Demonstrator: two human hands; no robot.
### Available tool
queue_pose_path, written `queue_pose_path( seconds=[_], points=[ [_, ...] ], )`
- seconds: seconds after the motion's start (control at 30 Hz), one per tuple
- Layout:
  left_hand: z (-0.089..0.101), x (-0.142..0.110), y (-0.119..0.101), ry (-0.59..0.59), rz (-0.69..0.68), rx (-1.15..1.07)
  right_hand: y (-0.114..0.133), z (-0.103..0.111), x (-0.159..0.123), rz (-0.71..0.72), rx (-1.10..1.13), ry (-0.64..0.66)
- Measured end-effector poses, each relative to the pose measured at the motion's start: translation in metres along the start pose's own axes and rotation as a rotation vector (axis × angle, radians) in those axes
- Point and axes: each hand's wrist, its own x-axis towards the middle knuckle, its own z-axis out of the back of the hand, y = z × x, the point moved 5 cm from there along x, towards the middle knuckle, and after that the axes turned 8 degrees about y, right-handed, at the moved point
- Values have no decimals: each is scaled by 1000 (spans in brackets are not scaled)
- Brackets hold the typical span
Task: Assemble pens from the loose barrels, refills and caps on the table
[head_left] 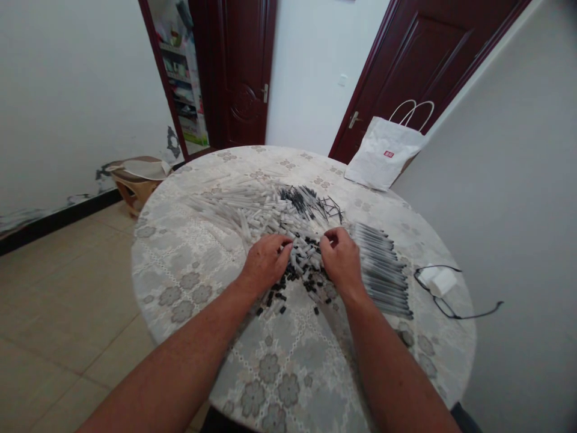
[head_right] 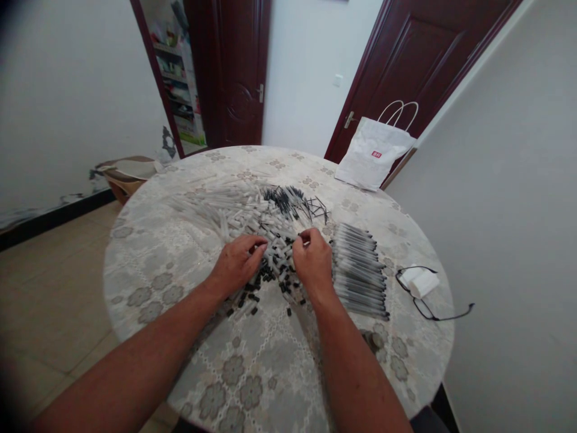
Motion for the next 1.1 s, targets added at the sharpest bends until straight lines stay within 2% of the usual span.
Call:
queue_pose_path(
  seconds=[0.1,0.17,0.3,0.4,0.47,0.57,0.63,0.67,0.8,0.93,1.1],
  points=[
    [6,2,-4,17,79,-172,4,14,-10,-28,180,-108],
    [10,4,-4,23,159,-319,9,12,-18,-15,327,-111],
    [10,6,4,43,315,-697,28,-11,-35,84,474,55],
    [7,6,12,22,383,-937,41,-24,-42,162,425,127],
    [6,6,15,-21,410,-1031,44,-25,-37,215,363,145],
    [6,6,16,-85,450,-1055,34,-17,-16,239,169,135],
    [7,5,15,-102,462,-1032,16,-11,6,163,-44,138],
    [7,5,15,-100,464,-1022,4,-11,18,99,-155,188],
    [5,4,15,-79,474,-1001,-34,-5,51,-9,-257,238],
    [4,5,15,-94,453,-1009,-48,-18,56,-41,-319,344],
    [7,5,13,-119,438,-952,-44,-39,44,-12,-360,470]
  ],
)
